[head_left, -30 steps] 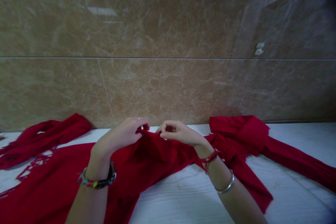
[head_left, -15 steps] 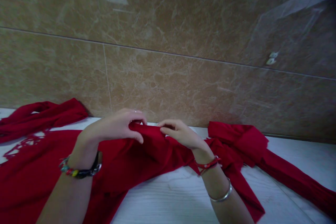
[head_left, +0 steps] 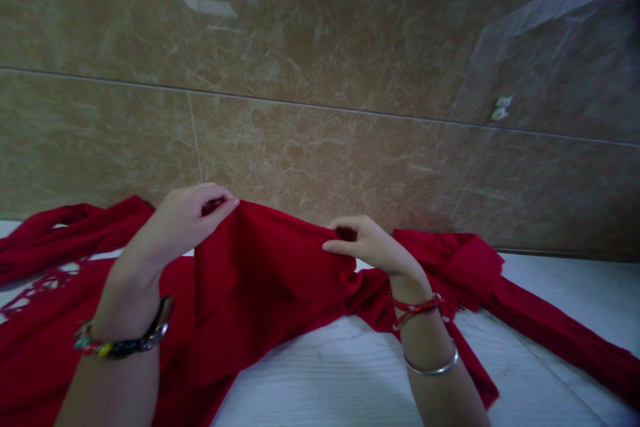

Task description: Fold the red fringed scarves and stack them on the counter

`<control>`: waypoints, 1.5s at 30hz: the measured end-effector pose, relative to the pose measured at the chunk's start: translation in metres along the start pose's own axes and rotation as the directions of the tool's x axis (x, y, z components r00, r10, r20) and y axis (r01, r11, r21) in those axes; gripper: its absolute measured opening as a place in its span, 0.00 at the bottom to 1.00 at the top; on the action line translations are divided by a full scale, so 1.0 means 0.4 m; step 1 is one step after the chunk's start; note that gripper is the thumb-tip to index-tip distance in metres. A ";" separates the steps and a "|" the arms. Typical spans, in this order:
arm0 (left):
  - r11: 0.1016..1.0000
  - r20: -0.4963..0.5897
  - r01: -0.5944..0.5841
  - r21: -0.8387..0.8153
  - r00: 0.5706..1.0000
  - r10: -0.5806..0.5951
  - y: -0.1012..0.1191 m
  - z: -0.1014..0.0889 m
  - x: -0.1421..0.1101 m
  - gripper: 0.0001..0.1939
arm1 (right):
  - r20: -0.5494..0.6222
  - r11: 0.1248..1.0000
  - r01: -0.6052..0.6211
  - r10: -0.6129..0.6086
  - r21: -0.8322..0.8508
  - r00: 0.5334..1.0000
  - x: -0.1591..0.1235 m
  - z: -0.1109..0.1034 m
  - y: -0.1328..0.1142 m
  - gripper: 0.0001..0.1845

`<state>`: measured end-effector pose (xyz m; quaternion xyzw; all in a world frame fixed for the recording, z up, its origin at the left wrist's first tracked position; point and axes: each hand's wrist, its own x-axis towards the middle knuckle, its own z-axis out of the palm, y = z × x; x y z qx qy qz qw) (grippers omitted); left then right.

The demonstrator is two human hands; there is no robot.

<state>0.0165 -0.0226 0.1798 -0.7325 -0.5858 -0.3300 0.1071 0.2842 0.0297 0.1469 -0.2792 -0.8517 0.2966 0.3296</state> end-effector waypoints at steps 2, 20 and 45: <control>0.997 0.050 0.049 0.059 0.997 -0.052 -0.017 0.005 0.000 0.15 | -0.079 1.000 0.002 0.000 0.016 0.997 -0.001 -0.006 0.007 0.09; 0.755 0.202 0.087 -0.649 0.978 0.061 0.100 0.114 0.015 0.14 | -0.054 0.982 0.062 -0.073 -0.177 0.996 -0.012 0.002 -0.025 0.05; 0.817 0.361 0.101 -0.567 0.922 0.137 0.116 0.125 0.012 0.15 | -0.146 0.963 0.125 -0.163 -0.238 0.976 -0.008 0.013 -0.022 0.04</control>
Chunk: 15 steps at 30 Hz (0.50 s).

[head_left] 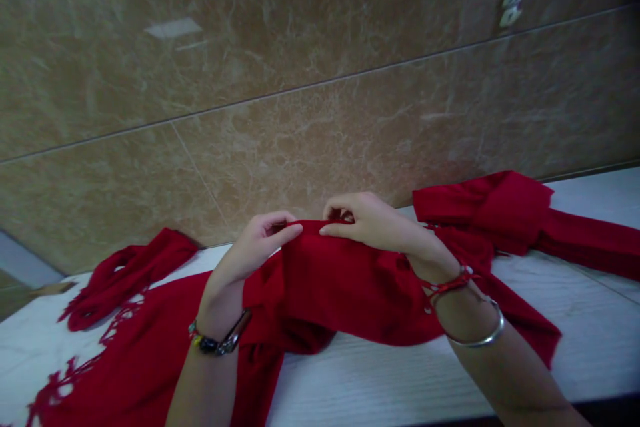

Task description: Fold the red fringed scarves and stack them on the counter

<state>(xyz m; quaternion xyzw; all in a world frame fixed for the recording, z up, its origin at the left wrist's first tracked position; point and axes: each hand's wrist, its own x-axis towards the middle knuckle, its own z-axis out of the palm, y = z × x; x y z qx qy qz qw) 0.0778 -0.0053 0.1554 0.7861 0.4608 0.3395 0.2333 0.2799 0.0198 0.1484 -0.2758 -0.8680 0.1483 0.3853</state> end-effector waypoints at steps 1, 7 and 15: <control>1.000 -0.069 0.005 -0.019 0.998 -0.007 -0.002 -0.011 -0.004 0.15 | 0.030 1.000 -0.007 0.007 0.007 1.000 0.000 -0.004 0.005 0.04; 0.995 -0.360 0.090 -0.035 0.928 -0.097 -0.011 -0.094 -0.049 0.14 | 0.054 0.995 -0.048 0.044 0.082 0.998 -0.001 -0.036 0.021 0.07; 0.861 -0.538 0.405 0.308 0.820 -0.193 -0.039 -0.202 -0.107 0.16 | 0.099 0.932 -0.096 0.065 0.351 0.993 -0.019 -0.080 -0.006 0.14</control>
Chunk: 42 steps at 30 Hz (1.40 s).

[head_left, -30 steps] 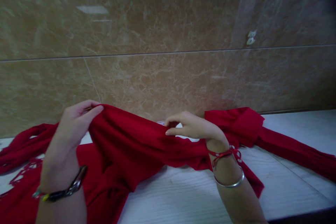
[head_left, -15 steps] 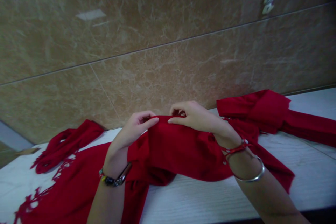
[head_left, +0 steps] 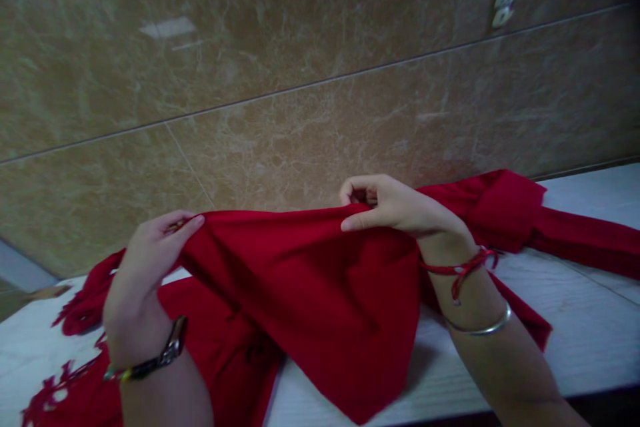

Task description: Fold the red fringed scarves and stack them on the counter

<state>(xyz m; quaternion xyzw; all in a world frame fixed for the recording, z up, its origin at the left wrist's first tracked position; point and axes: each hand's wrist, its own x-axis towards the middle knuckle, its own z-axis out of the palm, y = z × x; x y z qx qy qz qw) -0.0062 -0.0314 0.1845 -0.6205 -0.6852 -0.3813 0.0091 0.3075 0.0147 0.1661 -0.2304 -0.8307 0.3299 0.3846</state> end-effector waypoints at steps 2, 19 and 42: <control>0.982 0.056 -0.026 0.185 0.998 0.015 -0.003 0.008 0.009 0.18 | 0.020 1.000 -0.012 0.012 -0.007 1.000 0.003 0.004 0.004 0.13; 0.860 0.595 -0.460 -0.220 0.636 0.492 0.135 0.167 -0.042 0.16 | 0.188 0.962 0.117 -0.071 -0.246 0.980 0.000 0.035 -0.015 0.05; 0.949 0.057 -0.295 -0.116 0.952 0.302 0.113 0.045 -0.056 0.15 | 0.060 0.909 0.029 -0.004 -0.416 0.998 0.036 0.157 0.022 0.19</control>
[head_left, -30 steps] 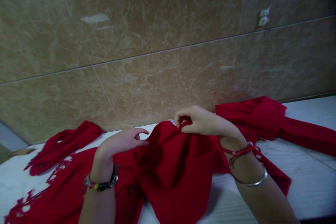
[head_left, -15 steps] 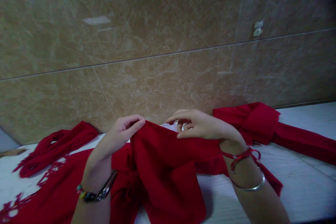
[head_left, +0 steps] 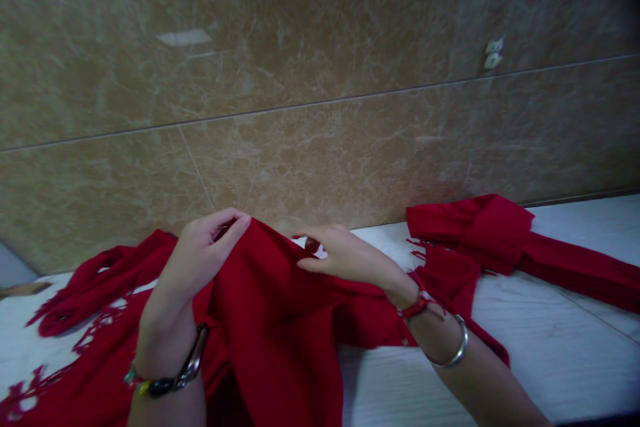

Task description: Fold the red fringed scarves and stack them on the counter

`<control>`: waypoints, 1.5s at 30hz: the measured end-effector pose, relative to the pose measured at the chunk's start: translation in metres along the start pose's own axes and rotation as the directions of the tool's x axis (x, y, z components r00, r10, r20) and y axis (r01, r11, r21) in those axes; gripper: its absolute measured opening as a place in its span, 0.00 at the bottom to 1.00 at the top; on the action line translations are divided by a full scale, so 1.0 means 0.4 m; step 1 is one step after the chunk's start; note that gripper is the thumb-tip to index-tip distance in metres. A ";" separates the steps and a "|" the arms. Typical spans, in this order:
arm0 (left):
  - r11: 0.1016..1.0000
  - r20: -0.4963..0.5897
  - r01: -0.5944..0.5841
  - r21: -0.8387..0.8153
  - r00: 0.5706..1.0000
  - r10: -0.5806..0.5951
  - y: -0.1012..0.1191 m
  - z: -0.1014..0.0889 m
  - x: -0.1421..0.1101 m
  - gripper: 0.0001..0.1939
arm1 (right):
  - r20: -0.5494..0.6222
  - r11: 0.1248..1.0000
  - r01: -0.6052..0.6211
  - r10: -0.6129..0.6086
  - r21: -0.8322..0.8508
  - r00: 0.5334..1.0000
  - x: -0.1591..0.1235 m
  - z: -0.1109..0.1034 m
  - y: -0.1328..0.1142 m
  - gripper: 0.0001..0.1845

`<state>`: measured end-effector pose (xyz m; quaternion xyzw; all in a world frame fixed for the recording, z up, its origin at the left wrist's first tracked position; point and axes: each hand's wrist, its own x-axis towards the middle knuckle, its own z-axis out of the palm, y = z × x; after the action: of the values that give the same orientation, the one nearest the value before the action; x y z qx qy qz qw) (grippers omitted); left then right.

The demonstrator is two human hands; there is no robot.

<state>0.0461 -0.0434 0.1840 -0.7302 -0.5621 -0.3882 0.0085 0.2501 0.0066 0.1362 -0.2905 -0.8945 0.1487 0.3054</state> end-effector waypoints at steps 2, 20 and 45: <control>1.000 0.010 -0.002 -0.005 1.000 0.002 0.001 -0.003 -0.003 0.14 | -0.006 0.993 -0.051 0.051 -0.102 0.999 0.005 0.014 0.003 0.15; 0.985 -0.326 0.173 -0.018 0.930 -0.170 -0.026 -0.035 -0.004 0.10 | 0.120 0.915 -0.144 0.203 -0.377 0.972 0.020 0.051 0.038 0.13; 0.963 0.319 0.006 -0.269 0.944 0.083 -0.012 0.087 0.033 0.12 | -0.027 0.943 -0.043 0.055 0.331 0.998 0.001 -0.047 0.048 0.11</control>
<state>0.0625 -0.0154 0.1654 -0.7899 -0.4840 -0.3331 -0.1754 0.2701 0.0236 0.1423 -0.2599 -0.8439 0.2988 0.3620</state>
